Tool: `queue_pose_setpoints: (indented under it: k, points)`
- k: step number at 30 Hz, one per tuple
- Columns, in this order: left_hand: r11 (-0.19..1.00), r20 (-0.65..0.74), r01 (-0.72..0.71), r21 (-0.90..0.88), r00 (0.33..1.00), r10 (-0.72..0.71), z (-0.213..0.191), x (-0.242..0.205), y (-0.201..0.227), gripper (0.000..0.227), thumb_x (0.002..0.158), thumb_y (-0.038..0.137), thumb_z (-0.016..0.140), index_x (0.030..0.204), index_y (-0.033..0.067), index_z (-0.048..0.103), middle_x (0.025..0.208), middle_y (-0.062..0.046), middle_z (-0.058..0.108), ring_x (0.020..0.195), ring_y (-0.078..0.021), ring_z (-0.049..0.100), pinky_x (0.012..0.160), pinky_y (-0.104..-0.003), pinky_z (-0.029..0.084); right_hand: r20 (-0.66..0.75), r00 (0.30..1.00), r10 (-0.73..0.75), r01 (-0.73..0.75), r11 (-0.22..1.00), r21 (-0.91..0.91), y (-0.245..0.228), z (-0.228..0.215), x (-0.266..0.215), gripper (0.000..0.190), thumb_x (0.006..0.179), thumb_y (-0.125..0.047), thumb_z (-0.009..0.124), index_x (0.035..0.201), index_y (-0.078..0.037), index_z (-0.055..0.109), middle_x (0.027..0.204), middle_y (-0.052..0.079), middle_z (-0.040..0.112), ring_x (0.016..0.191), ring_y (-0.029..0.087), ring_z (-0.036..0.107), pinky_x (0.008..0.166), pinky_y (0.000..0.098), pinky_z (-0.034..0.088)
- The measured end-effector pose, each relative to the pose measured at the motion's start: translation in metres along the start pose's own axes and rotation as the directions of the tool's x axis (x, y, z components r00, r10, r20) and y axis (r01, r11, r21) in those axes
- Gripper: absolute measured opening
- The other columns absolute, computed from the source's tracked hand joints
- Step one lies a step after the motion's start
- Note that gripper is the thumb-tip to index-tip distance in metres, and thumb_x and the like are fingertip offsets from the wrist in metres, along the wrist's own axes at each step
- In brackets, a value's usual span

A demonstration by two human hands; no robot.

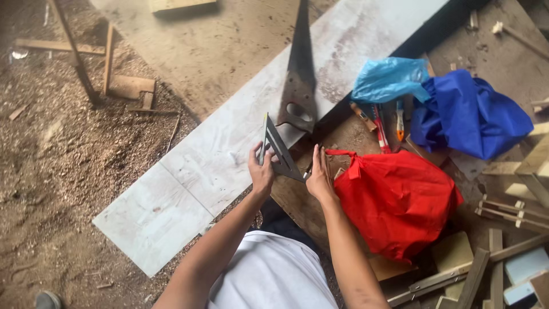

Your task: The person marks a long white board with a pencil using a set square and a try square to draw straight lines. They reposition the tools multiple times to create perpendicular and parallel lines across the board surface.

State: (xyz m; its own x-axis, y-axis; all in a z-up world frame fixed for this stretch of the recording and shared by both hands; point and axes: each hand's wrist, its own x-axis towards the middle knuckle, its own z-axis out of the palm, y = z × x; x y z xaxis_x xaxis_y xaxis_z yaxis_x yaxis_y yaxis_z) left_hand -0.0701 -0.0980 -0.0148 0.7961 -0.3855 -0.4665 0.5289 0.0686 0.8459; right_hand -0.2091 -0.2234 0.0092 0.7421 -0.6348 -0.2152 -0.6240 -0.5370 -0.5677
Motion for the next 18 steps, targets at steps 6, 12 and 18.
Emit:
queue_pose_setpoints:
  k: [6,12,18]
  points:
    - [0.801,0.165,-0.277,0.530,0.961,0.223,0.013,-0.002,-0.004,0.043,0.096,0.013,0.066,0.137,0.0027,0.057,0.122,-0.019,0.071,0.111,-0.0264,0.069,0.096,-0.036,0.055,-0.197,0.980,0.007,0.016,0.993,0.114,-0.006,-0.010,0.025,0.061,0.096,-0.006,0.056,0.155,-0.006,0.039,0.160,0.024,0.041,0.145,0.042,0.044,0.121,0.0452,0.036]
    - [0.629,0.303,-0.449,0.635,0.893,0.331,-0.006,-0.003,0.015,0.037,0.091,0.016,0.071,0.125,0.0019,0.067,0.141,-0.024,0.061,0.129,-0.0380,0.059,0.107,-0.042,0.048,-0.273,0.928,-0.254,0.253,0.967,-0.040,-0.040,0.004,0.079,0.065,0.091,-0.018,0.066,0.151,-0.003,0.043,0.155,0.025,0.043,0.141,0.043,0.042,0.117,0.0521,0.033]
    - [0.628,0.089,-0.373,0.683,0.896,0.435,-0.087,-0.002,0.051,0.032,0.093,0.017,0.068,0.121,0.0026,0.069,0.139,-0.023,0.063,0.132,-0.0366,0.060,0.113,-0.042,0.044,-0.183,0.954,-0.237,0.185,0.947,-0.261,-0.041,0.023,0.121,0.067,0.084,-0.020,0.069,0.145,-0.004,0.048,0.139,0.018,0.053,0.134,0.036,0.046,0.113,0.0578,0.028]
